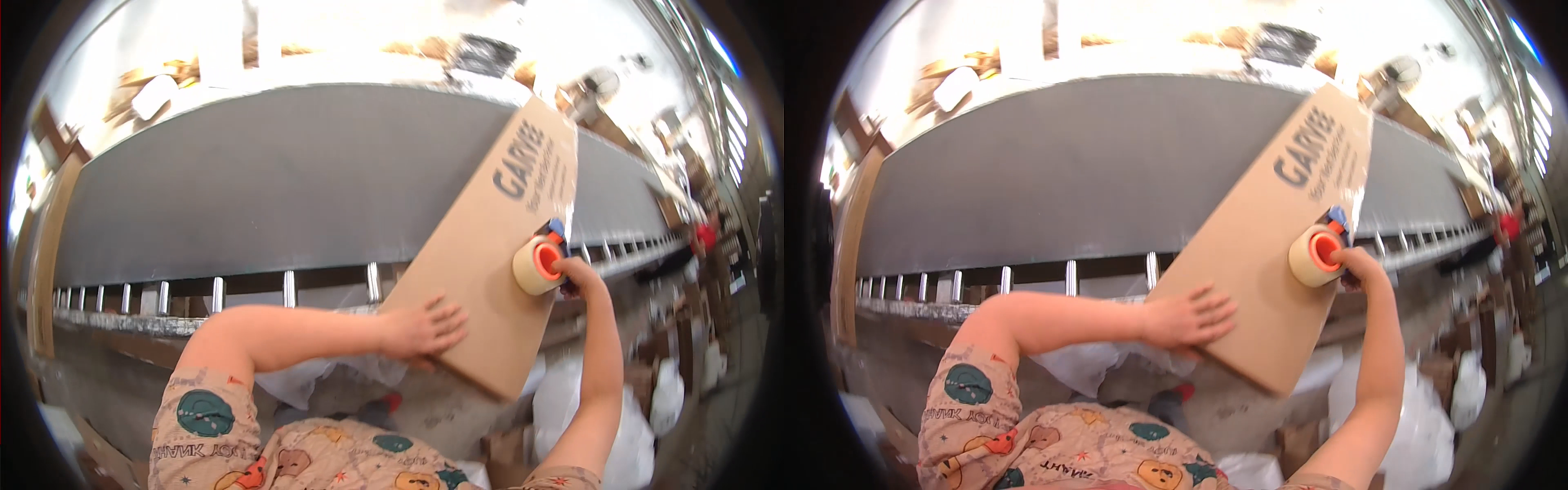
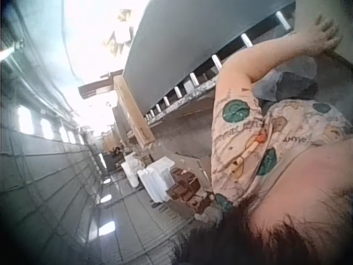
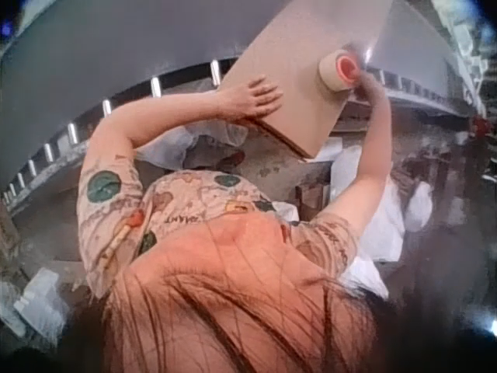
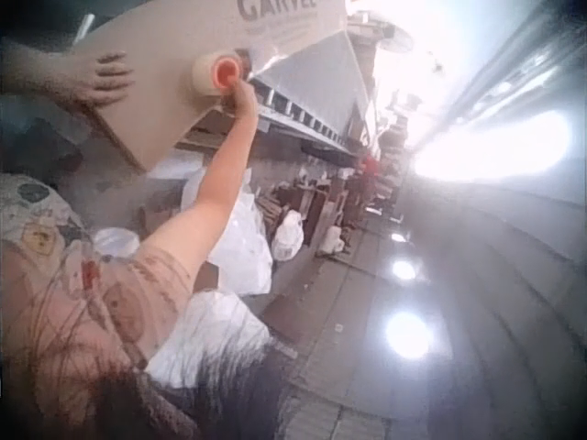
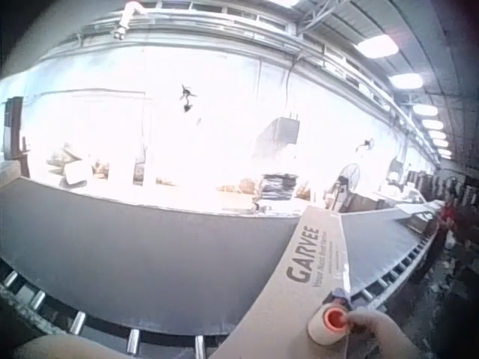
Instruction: The person packages furniture components by placing white protective panels into a long cardboard box and securing the box with a tape dispenser. The person folds the cardboard flaps, applies tape across the seams and ends of the box, and handles protective foam and furniture parts on a conveyor belt.
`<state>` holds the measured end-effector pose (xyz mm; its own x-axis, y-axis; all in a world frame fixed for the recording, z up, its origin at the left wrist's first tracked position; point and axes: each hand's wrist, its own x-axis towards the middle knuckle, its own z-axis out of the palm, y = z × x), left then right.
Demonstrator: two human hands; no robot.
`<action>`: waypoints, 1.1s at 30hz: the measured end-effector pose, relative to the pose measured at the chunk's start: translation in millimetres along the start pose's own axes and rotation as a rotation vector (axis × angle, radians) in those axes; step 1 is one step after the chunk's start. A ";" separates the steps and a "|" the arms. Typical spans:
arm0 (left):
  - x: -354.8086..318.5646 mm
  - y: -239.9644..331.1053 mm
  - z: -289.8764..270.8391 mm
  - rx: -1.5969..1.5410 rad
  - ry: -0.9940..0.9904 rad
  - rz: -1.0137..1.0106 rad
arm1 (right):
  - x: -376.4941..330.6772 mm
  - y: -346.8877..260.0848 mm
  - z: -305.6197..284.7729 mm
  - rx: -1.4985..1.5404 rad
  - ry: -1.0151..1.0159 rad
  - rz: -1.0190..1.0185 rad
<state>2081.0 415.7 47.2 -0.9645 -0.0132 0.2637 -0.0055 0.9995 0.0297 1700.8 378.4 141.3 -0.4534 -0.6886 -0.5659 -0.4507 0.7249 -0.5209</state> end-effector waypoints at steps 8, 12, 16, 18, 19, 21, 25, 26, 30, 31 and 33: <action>-15.8 -25.9 -4.2 -0.031 0.108 -0.026 | -222.8 148.0 109.9 1.018 0.077 0.066; -18.7 -3.7 -4.0 -0.041 0.070 -0.058 | -328.5 120.1 198.1 1.406 0.239 -0.046; -33.2 4.4 -10.5 -0.111 0.130 -0.093 | -309.9 47.6 192.0 0.718 0.359 -0.324; -41.6 3.6 -8.0 -0.129 0.128 -0.140 | -284.2 -28.7 183.0 0.047 0.542 -0.417; -39.7 4.6 -8.0 -0.155 0.136 -0.174 | -266.6 -50.3 169.9 -0.115 0.562 -0.366; -37.4 8.6 -9.8 -0.163 0.119 -0.168 | -249.0 -71.8 160.9 -0.283 0.562 -0.198; -47.2 -0.8 -14.6 -0.156 0.120 -0.182 | -284.3 -17.5 239.8 -0.444 0.544 -0.221; -51.7 -5.0 -18.7 -0.167 0.142 -0.175 | -308.4 -12.9 263.2 -0.375 0.534 -0.182; -45.1 0.6 -17.8 -0.209 0.145 -0.118 | -323.2 98.3 381.8 -0.444 0.578 -0.014; -37.9 5.1 -19.9 -0.209 0.149 -0.110 | -310.8 97.8 378.8 -0.443 0.586 -0.010; -27.8 13.1 -26.6 -0.139 0.094 0.082 | -273.9 84.0 358.9 -0.446 0.544 0.006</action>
<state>2114.8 428.4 65.9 -0.9312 0.0588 0.3597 0.1145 0.9841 0.1355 2063.2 634.7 23.2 -0.7249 -0.6804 -0.1073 -0.6663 0.7322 -0.1415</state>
